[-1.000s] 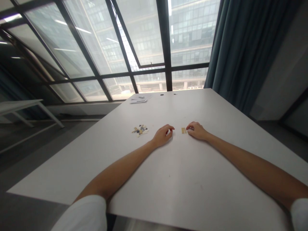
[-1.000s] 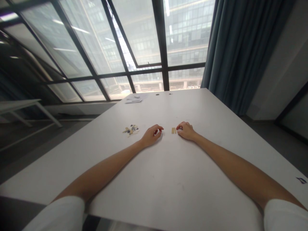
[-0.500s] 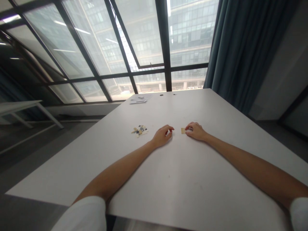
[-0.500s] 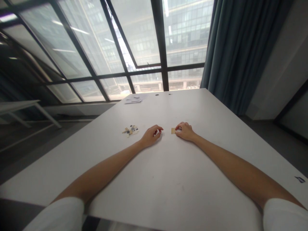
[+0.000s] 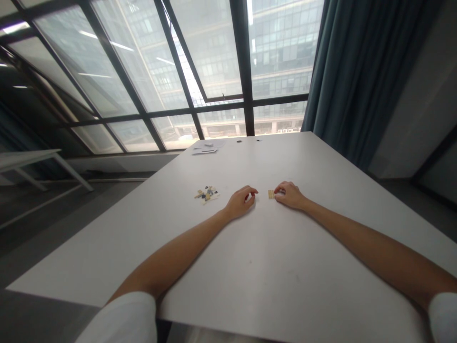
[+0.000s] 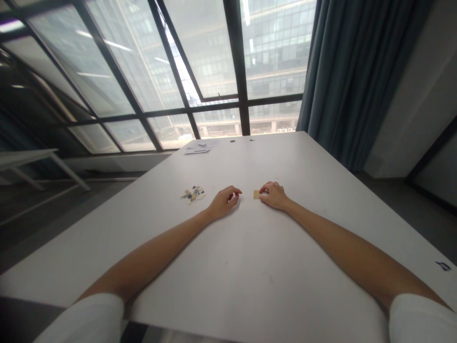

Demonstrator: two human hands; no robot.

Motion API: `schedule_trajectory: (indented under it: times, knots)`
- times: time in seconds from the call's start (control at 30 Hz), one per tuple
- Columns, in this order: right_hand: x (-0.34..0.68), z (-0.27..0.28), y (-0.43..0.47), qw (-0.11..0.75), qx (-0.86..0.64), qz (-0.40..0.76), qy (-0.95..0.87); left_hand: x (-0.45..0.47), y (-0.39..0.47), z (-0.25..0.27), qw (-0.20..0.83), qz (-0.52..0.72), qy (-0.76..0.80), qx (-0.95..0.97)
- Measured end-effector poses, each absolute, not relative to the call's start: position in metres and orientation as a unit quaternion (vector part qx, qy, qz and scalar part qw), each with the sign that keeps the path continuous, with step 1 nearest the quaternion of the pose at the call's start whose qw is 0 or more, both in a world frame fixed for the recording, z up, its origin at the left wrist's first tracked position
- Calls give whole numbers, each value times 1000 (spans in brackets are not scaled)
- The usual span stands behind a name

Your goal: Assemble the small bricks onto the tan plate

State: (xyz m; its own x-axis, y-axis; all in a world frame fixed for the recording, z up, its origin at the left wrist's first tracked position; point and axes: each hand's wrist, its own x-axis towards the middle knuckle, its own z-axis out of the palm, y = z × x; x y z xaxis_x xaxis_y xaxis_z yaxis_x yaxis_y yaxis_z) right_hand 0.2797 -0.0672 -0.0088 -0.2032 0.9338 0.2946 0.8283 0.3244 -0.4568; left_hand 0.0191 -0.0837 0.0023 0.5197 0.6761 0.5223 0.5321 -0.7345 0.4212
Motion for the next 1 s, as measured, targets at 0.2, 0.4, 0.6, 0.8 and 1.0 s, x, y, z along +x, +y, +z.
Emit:
schedule_trajectory:
  times: [0.2, 0.4, 0.6, 0.8, 1.0]
  knots:
    - [279, -9, -67, 263, -573, 99, -770, 19, -86, 4, 102, 338, 357, 865]
    - [279, -9, -67, 261, -572, 97, -772, 20, -84, 3, 101, 337, 354, 867]
    - [279, -9, -67, 264, -576, 96, -768, 20, -84, 3, 104, 334, 355, 867]
    - [278, -10, -66, 258, -581, 85, -767, 21, -86, 6, 106, 331, 356, 868]
    - [277, -10, -65, 259, -578, 87, -769, 20, -85, 5, 105, 331, 355, 868]
